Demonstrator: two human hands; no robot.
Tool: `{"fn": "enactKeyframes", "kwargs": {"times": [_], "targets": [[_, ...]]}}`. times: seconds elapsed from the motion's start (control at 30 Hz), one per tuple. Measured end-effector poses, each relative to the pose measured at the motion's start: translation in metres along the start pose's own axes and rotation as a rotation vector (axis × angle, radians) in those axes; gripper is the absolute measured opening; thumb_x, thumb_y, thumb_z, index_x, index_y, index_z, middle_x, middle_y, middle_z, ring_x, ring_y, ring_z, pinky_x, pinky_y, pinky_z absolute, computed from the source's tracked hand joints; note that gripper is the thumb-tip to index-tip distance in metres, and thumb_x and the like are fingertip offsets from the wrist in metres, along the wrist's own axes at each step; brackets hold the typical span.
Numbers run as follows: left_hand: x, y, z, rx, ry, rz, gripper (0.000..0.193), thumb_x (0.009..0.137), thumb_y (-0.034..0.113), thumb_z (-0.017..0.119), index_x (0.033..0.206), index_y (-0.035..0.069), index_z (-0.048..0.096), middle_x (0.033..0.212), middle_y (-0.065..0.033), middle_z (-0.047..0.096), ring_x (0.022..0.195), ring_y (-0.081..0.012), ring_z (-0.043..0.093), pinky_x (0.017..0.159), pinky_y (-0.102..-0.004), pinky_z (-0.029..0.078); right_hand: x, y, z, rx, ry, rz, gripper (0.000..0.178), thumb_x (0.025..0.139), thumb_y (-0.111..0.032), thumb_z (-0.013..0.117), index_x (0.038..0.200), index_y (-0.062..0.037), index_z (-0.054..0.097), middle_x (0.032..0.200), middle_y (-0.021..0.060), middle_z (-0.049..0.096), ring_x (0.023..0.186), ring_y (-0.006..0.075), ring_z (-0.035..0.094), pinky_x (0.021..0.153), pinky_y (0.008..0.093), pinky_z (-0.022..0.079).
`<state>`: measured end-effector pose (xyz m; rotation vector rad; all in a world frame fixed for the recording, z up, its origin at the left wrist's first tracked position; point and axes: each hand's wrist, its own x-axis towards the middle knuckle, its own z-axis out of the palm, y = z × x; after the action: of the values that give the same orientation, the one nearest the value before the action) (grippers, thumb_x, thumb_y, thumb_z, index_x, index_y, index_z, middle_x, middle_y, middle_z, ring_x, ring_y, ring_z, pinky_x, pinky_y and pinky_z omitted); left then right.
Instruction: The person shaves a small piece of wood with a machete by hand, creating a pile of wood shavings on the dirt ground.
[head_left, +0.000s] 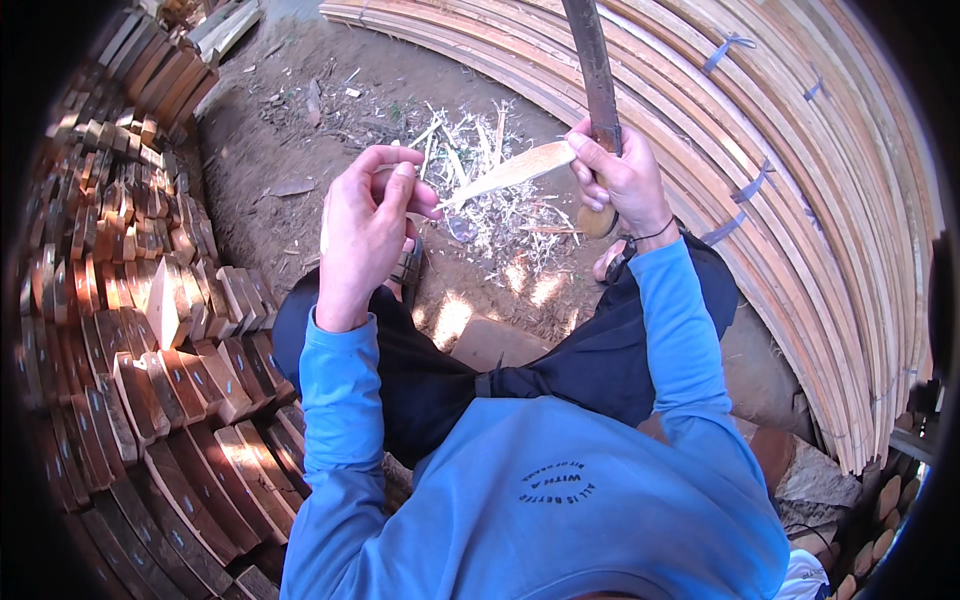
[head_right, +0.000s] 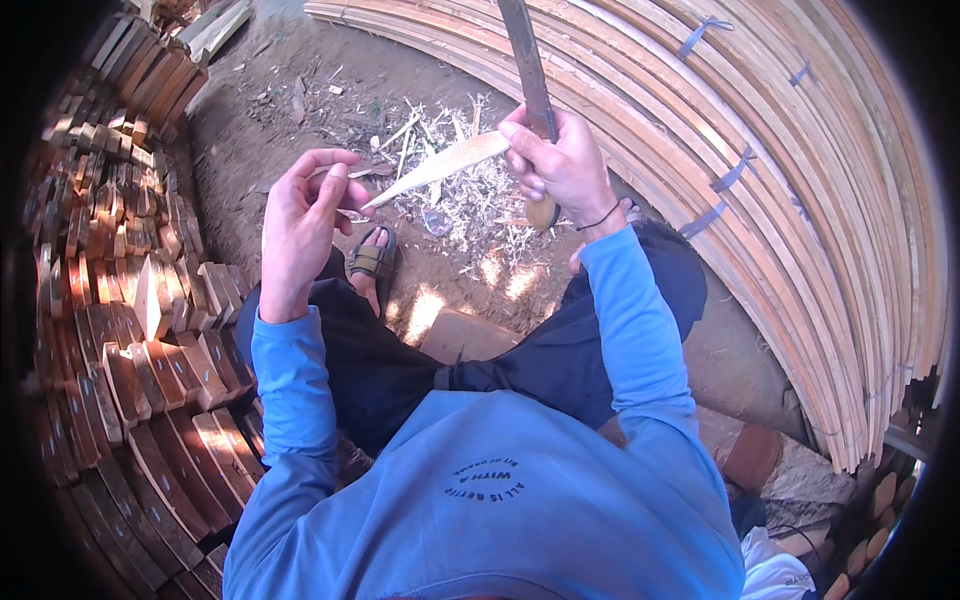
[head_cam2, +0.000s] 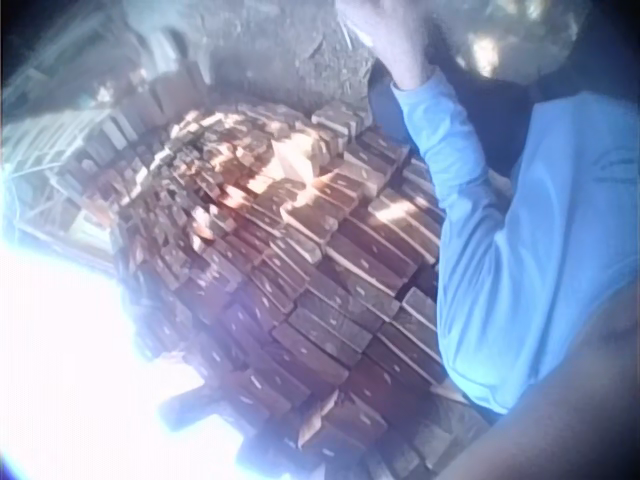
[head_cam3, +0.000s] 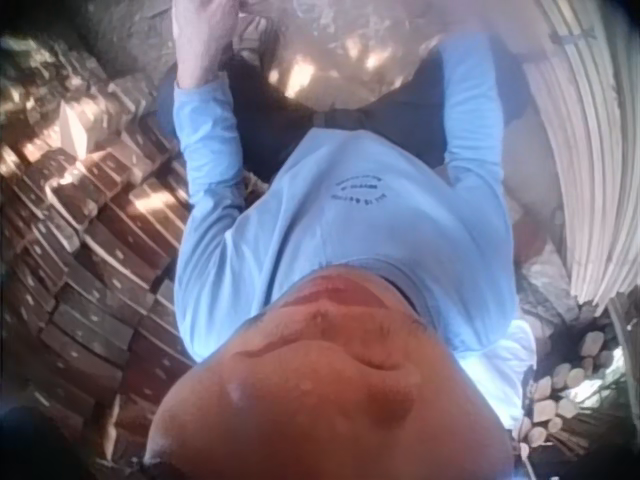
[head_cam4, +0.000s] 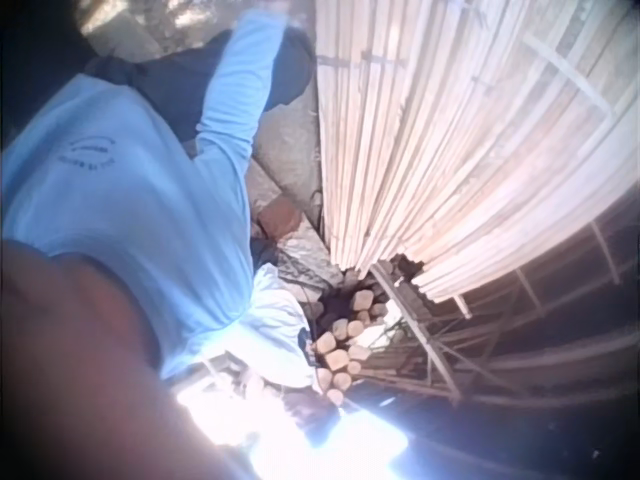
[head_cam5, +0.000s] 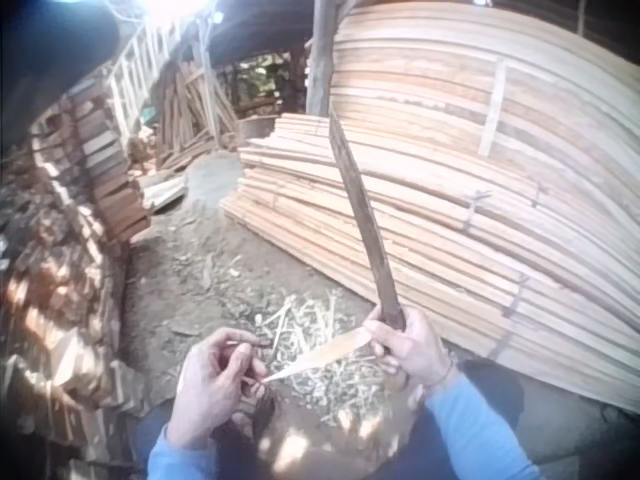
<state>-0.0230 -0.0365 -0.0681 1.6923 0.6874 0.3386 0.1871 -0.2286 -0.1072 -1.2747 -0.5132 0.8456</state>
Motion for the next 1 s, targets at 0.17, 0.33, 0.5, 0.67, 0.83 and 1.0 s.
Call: {"fn": "enactKeyframes", "kwargs": {"times": [0.17, 0.33, 0.5, 0.67, 0.83, 1.0], "targets": [[-0.003, -0.002, 0.010, -0.215, -0.304, -0.107, 0.046, 0.112, 0.039, 0.042, 0.120, -0.001, 0.063, 0.091, -0.0068, 0.070, 0.084, -0.0107, 0.068, 0.066, -0.0227, 0.051, 0.000, -0.010, -0.015, 0.085, 0.006, -0.046, 0.016, 0.101, -0.016, 0.066, 0.106, -0.0039, 0.057, 0.069, 0.0010, 0.052, 0.045, 0.0033, 0.040, 0.040, 0.0209, 0.033], [-0.009, 0.009, 0.020, -0.312, -0.653, -0.209, 0.046, 0.111, 0.036, 0.043, 0.118, -0.003, 0.066, 0.085, -0.0046, 0.068, 0.073, -0.0073, 0.060, 0.060, -0.0204, 0.046, -0.001, -0.022, -0.030, -0.075, -0.128, -0.012, 0.018, 0.099, -0.017, 0.068, 0.107, -0.0029, 0.059, 0.066, -0.0016, 0.051, 0.045, 0.0030, 0.041, 0.041, 0.0222, 0.034], [-0.011, 0.023, 0.031, -0.175, -0.765, -0.266, 0.038, 0.110, 0.030, 0.048, 0.120, -0.002, 0.067, 0.081, -0.0011, 0.066, 0.069, -0.0046, 0.057, 0.060, -0.0203, 0.046, -0.004, -0.028, -0.026, -0.245, -0.233, -0.022, 0.022, 0.099, -0.021, 0.071, 0.107, -0.0033, 0.061, 0.064, -0.0037, 0.051, 0.045, 0.0022, 0.042, 0.040, 0.0215, 0.032], [-0.009, 0.002, 0.035, -0.240, -0.649, -0.256, 0.029, 0.110, 0.026, 0.050, 0.107, 0.002, 0.066, 0.080, 0.0000, 0.065, 0.070, -0.0057, 0.058, 0.067, -0.0215, 0.049, 0.001, -0.033, -0.015, -0.355, -0.219, 0.060, 0.035, 0.100, -0.032, 0.070, 0.116, -0.0012, 0.063, 0.067, 0.0001, 0.058, 0.050, 0.0074, 0.050, 0.046, 0.0273, 0.041], [-0.009, -0.014, 0.033, -0.300, -0.355, -0.168, 0.027, 0.110, 0.024, 0.051, 0.106, 0.000, 0.062, 0.080, -0.0016, 0.065, 0.072, -0.0080, 0.061, 0.067, -0.0234, 0.050, -0.001, -0.006, -0.013, -0.818, 0.121, -0.280, 0.061, 0.100, -0.057, 0.060, 0.116, 0.0015, 0.068, 0.077, 0.0108, 0.068, 0.072, 0.0207, 0.061, 0.069, 0.0381, 0.048], [-0.007, -0.023, 0.030, -0.273, -0.239, -0.058, 0.025, 0.111, 0.021, 0.049, 0.100, 0.001, 0.059, 0.078, -0.0011, 0.063, 0.069, -0.0080, 0.058, 0.064, -0.0237, 0.047, -0.019, -0.002, -0.017, -0.950, -0.032, -0.275, 0.054, 0.103, -0.052, 0.057, 0.090, -0.0008, 0.065, 0.054, -0.0008, 0.038, 0.046, 0.0094, 0.035, 0.045, 0.0324, 0.031]]}}
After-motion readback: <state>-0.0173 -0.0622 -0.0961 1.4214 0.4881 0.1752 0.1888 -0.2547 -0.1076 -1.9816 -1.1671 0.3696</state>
